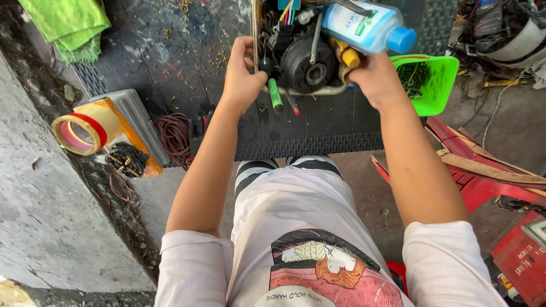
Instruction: The person is sorting through wires, using tools to manipulate components, and working on an electrical assembly in a cluttered workspace.
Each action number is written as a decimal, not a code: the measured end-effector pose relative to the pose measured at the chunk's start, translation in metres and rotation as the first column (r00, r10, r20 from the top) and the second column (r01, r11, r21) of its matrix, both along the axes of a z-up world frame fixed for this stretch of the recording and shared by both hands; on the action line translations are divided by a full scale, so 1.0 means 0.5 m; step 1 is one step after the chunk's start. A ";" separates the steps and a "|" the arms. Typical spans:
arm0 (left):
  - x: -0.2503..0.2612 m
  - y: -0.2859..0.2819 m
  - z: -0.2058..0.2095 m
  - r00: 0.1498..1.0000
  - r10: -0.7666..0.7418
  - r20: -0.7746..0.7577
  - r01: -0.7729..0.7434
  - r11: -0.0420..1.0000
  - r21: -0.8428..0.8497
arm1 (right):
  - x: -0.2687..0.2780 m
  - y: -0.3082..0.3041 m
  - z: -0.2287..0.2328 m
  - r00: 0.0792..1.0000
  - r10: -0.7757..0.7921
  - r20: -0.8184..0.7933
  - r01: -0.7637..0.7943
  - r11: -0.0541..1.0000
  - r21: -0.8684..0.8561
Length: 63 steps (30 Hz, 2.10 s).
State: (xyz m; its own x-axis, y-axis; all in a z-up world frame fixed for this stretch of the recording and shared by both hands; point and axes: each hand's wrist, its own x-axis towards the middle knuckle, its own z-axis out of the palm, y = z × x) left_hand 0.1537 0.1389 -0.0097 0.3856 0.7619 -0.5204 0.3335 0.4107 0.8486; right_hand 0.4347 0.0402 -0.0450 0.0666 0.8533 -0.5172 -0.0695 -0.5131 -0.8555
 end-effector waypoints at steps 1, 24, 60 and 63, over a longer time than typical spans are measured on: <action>-0.008 -0.015 0.018 1.000 -0.018 0.002 0.018 1.000 0.011 | -0.006 -0.015 0.020 0.998 -0.006 -0.058 0.006 1.000 0.008; -0.173 -0.548 -0.020 0.984 -0.127 0.128 0.159 0.945 -0.285 | -0.148 -0.679 0.018 0.937 -0.340 0.083 0.348 0.930 -0.121; 0.189 -0.510 -0.126 0.923 -0.375 -0.081 0.367 0.925 -0.104 | 0.361 -0.736 -0.162 0.959 -0.199 0.201 0.235 0.956 -0.177; 0.165 -0.404 -0.090 0.988 0.092 -0.123 -0.112 0.979 -0.170 | 0.365 -0.766 -0.195 0.939 -0.197 0.280 0.255 0.949 -0.185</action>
State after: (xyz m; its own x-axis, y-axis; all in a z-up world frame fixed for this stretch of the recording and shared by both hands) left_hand 0.2362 -0.0629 -0.0545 0.2414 0.6869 -0.6855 0.3723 0.5868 0.7191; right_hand 0.6175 -0.3429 -0.1425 0.3986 0.6696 -0.6267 0.0003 -0.6834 -0.7300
